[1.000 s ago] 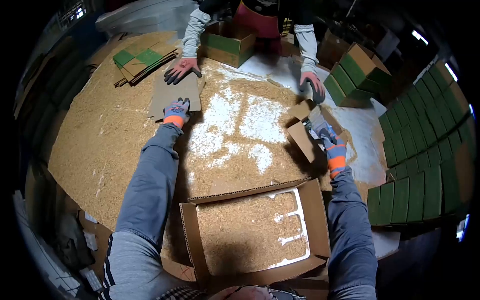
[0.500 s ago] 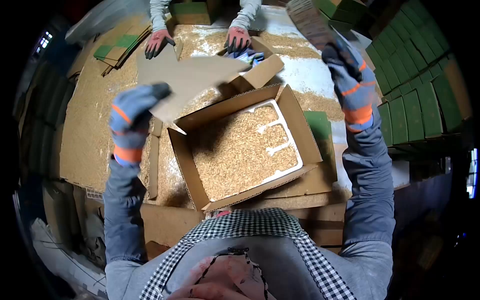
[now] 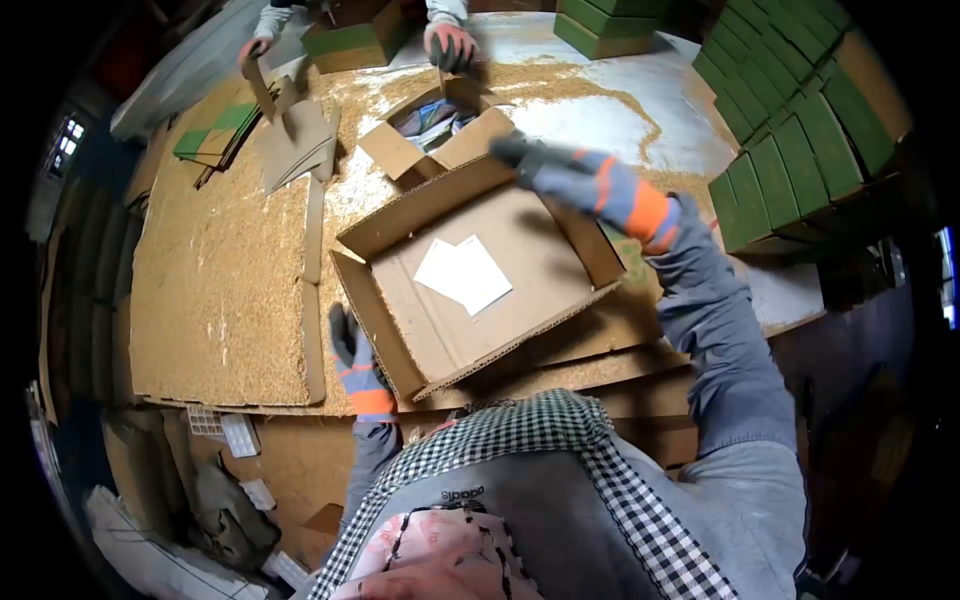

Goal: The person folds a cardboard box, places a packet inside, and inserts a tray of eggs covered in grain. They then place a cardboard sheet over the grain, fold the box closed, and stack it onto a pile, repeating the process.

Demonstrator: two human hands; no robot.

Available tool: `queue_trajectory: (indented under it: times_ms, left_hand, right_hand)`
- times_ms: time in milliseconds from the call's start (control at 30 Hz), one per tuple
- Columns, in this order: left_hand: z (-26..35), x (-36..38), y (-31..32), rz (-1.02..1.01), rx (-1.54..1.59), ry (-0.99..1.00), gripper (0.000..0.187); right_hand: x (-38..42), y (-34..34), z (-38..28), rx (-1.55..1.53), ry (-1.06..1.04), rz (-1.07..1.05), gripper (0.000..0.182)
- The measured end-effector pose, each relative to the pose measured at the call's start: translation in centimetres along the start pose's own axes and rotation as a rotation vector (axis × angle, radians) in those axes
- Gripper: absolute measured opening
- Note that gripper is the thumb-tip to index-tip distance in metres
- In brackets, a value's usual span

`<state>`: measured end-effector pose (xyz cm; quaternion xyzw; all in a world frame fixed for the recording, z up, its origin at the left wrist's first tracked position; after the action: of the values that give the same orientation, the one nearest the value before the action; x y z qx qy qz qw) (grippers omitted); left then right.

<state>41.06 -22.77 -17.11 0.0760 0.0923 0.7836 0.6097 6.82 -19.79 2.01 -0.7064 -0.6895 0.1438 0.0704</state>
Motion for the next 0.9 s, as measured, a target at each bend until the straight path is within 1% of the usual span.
queue_trajectory:
  times_ms: [33,67,100,133,200,267,300,333,367,400,433,467,500,533,567,600,633,667,700,733,767,800,867,900]
  left_hand:
    - [-1.9,1.2,-0.5,-0.086,-0.254,0.069,0.053]
    - [-4.0,1.7,-1.3,-0.19,-0.401,0.132,0.053]
    - [-6.1,2.1,-2.0,-0.291,-0.538,0.21,0.054]
    - [-6.6,1.2,-1.0,-0.394,-0.517,0.231,0.049]
    - [-5.3,-0.5,0.8,-0.588,-0.426,0.157,0.041]
    - [-3.6,-1.9,2.8,-0.751,-0.364,0.121,0.034]
    - [-2.6,-2.4,4.3,-0.801,-0.337,0.152,0.032]
    - [-0.5,-1.5,6.2,-0.808,-0.39,0.254,0.033]
    - [3.2,0.6,10.4,-0.798,-0.437,0.422,0.034]
    - [6.6,3.0,14.8,-0.792,-0.463,0.635,0.035]
    - [11.0,6.2,20.6,-0.776,-0.452,0.868,0.037]
    - [16.3,11.4,24.8,-0.807,-0.507,1.256,0.032]
    - [19.2,13.3,30.2,-0.824,-0.32,1.259,0.033]
    - [22.0,15.3,36.4,-0.886,-0.162,1.202,0.034]
    - [24.7,18.0,41.4,-0.96,0.064,1.084,0.035]
    - [27.7,20.7,47.3,-1.106,0.298,0.868,0.037]
    - [30.1,23.2,52.1,-1.282,0.526,0.491,0.039]
    - [32.3,26.7,57.3,-1.388,0.665,0.19,0.04]
    - [34.2,28.9,60.9,-1.437,0.751,-0.063,0.042]
    - [35.7,30.9,64.3,-1.438,0.799,-0.248,0.044]
    - [36.5,32.2,67.0,-1.412,0.802,-0.355,0.046]
    - [36.8,33.4,69.0,-1.386,0.828,-0.419,0.049]
    - [35.0,34.8,72.1,-1.286,0.8,-0.532,0.053]
    - [33.1,35.3,73.0,-1.246,0.774,-0.583,0.055]
  right_hand:
    - [0.7,-0.8,1.3,0.013,0.011,0.014,0.068]
    - [1.7,-2.3,5.3,-0.449,0.315,0.369,0.049]
    - [3.4,-3.3,8.3,-0.624,0.298,0.511,0.049]
    - [6.7,-1.7,11.3,-0.691,0.254,0.537,0.048]
    - [11.6,0.5,16.4,-0.799,0.183,0.551,0.048]
    - [15.0,-0.9,16.7,-0.828,0.145,0.529,0.047]
    - [16.1,-3.2,15.2,-0.816,0.114,0.524,0.046]
    - [17.3,-6.6,13.0,-0.784,0.052,0.541,0.046]
    - [18.8,-10.8,10.3,-0.743,-0.025,0.578,0.046]
    - [20.4,-15.0,7.6,-0.691,-0.11,0.624,0.045]
    - [22.6,-19.9,3.4,-0.603,-0.213,0.701,0.045]
    - [24.6,-24.8,-0.8,-0.515,-0.323,0.771,0.044]
    - [26.8,-29.8,-5.4,-0.406,-0.431,0.851,0.044]
    - [28.8,-34.5,-10.1,-0.295,-0.533,0.912,0.044]
    - [30.7,-38.9,-14.5,-0.189,-0.617,0.963,0.043]
    - [32.3,-42.9,-18.5,-0.093,-0.689,1.001,0.043]
    - [33.6,-46.6,-21.4,-0.006,-0.735,1.036,0.043]
    - [35.0,-50.9,-24.2,0.072,-0.761,1.052,0.042]
    - [35.5,-54.1,-25.7,0.12,-0.769,1.07,0.042]
    - [35.8,-57.1,-26.4,0.154,-0.758,1.084,0.042]
    - [36.1,-60.0,-26.1,0.171,-0.725,1.101,0.041]
    - [36.2,-62.6,-25.2,0.172,-0.685,1.112,0.041]
    - [36.5,-67.0,-21.5,0.151,-0.581,1.132,0.04]
    - [36.6,-68.6,-19.4,0.141,-0.534,1.133,0.04]
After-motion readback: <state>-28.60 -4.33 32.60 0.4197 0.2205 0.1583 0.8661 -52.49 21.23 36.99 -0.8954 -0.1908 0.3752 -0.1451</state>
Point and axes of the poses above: each hand's wrist, its own x-axis away from the middle knuckle, its own y-axis out of the palm, z = x × y, the point moved 3 cm from there along -x, towards the middle knuckle, and after that the axes turned 14 degrees about z, right-handed, at the moved point
